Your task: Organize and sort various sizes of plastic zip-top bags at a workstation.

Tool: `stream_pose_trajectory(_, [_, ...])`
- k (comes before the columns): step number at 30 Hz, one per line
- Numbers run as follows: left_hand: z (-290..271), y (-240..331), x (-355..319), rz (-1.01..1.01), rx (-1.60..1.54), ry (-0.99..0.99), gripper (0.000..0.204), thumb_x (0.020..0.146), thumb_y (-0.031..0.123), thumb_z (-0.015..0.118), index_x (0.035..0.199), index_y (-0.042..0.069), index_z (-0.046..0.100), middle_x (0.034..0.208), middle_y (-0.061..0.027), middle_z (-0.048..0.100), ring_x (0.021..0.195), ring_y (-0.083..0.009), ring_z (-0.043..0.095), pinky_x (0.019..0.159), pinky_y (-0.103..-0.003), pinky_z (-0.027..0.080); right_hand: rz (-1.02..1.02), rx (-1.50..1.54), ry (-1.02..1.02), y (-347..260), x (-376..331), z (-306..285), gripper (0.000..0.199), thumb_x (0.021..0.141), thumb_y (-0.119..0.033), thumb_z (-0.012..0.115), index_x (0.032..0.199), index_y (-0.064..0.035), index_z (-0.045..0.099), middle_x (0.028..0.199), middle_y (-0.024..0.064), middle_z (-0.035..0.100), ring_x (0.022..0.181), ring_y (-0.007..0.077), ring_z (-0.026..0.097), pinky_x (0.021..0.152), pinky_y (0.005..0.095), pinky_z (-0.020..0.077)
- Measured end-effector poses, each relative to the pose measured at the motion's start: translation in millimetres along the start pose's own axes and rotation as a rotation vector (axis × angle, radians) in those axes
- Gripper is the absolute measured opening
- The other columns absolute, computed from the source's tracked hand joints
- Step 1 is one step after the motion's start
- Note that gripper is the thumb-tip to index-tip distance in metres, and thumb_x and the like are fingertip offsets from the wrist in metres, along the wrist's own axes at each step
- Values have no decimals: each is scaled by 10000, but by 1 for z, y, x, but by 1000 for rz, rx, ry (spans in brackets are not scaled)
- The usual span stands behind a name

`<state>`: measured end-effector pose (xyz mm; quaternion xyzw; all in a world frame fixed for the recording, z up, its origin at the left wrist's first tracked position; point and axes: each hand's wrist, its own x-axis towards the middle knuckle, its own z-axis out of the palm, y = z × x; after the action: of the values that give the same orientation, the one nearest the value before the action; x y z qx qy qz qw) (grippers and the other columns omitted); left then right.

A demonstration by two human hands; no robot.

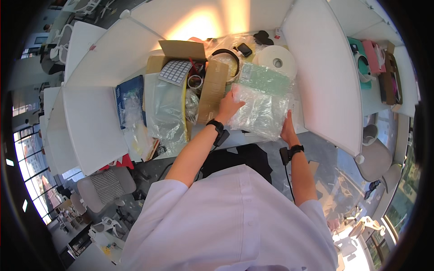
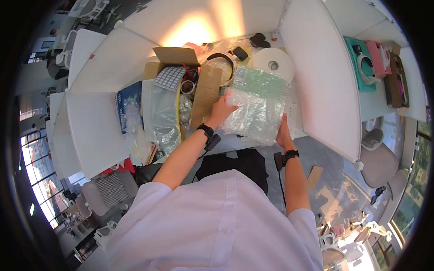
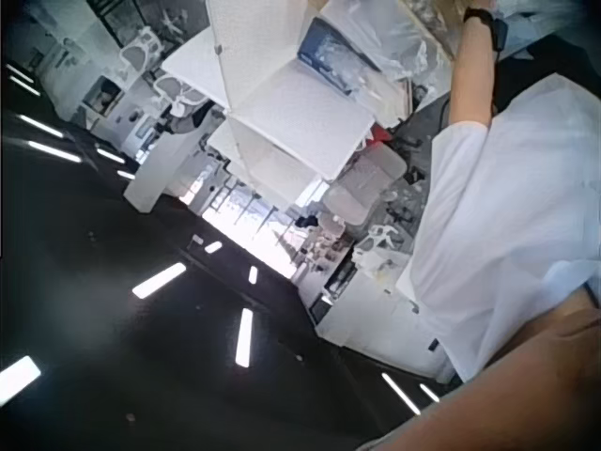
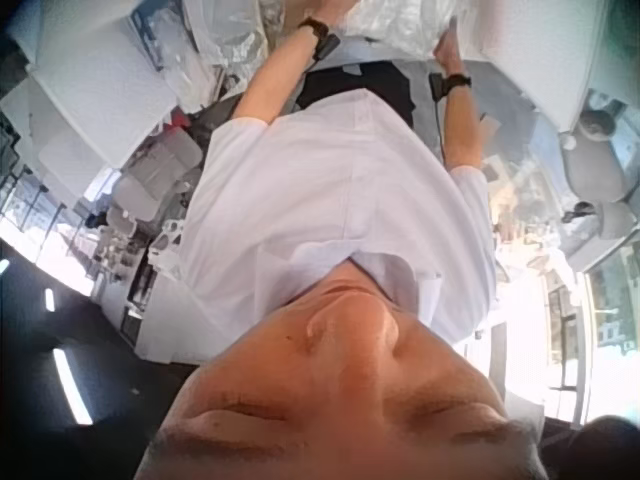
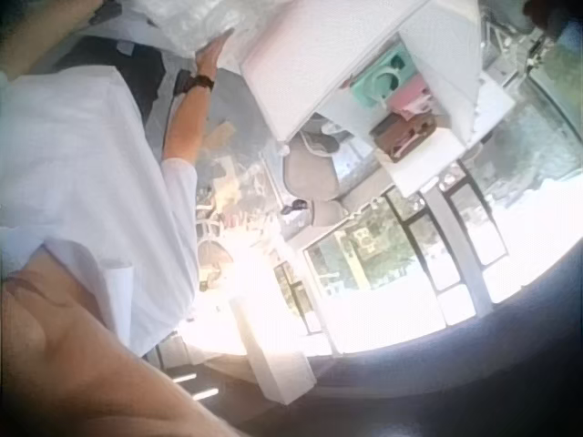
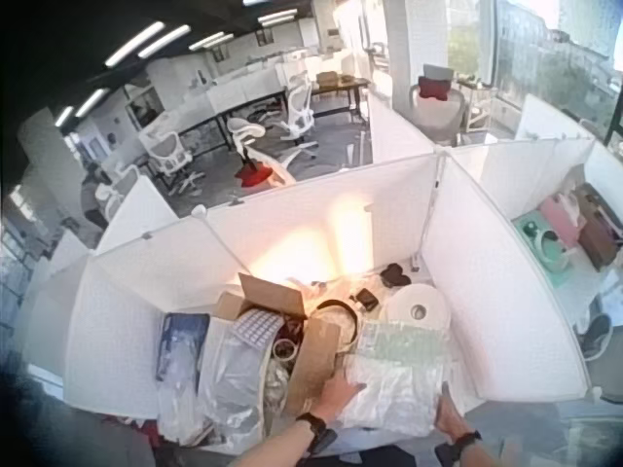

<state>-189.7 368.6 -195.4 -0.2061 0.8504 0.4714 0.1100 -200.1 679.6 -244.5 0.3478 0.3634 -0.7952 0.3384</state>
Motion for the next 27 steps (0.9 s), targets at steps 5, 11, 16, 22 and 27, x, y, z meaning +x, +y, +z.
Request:
stream_pose_trajectory(5, [5,1,-18,93,249,100,621,750,266,785,1213,-17,484,1177,-243,544,1066,-439,546,914,-466,459,-92,-478,-7,4,-5,4,580,899,-238,701,1352,24,451,1211,121,606,1064,222,614,891,360,517])
stream_pose_trajectory(11, [29,-32,-18,66,177,159,819,774,264,756,1402,-39,328,1311,-293,445,1204,-472,451,991,-509,409,-100,-531,15,6,-4,13,528,858,-157,729,1288,44,499,1139,122,633,1007,224,635,844,357,529])
stream_pose_trajectory(16, [21,-29,-13,-80,78,74,904,728,243,774,1433,-56,293,1267,-308,488,1197,-443,484,1020,-463,406,-113,-621,-3,0,-6,11,433,867,-139,713,1214,61,548,1090,126,651,952,217,651,820,354,536])
stream_pose_trajectory(22, [7,-20,-16,23,-54,15,645,693,187,798,1229,-46,526,1062,-225,627,1023,-364,608,889,-414,481,-118,-607,11,-1,-7,9,326,880,-131,698,1117,71,598,1003,111,674,896,206,666,797,349,548])
stream_pose_trajectory(27, [7,-33,-19,-48,-310,-165,488,747,149,774,1160,-23,579,1033,-116,649,929,-218,624,830,-333,491,-166,-600,-9,-2,-15,21,332,882,-132,695,1139,53,596,1014,99,670,907,193,657,800,342,545])
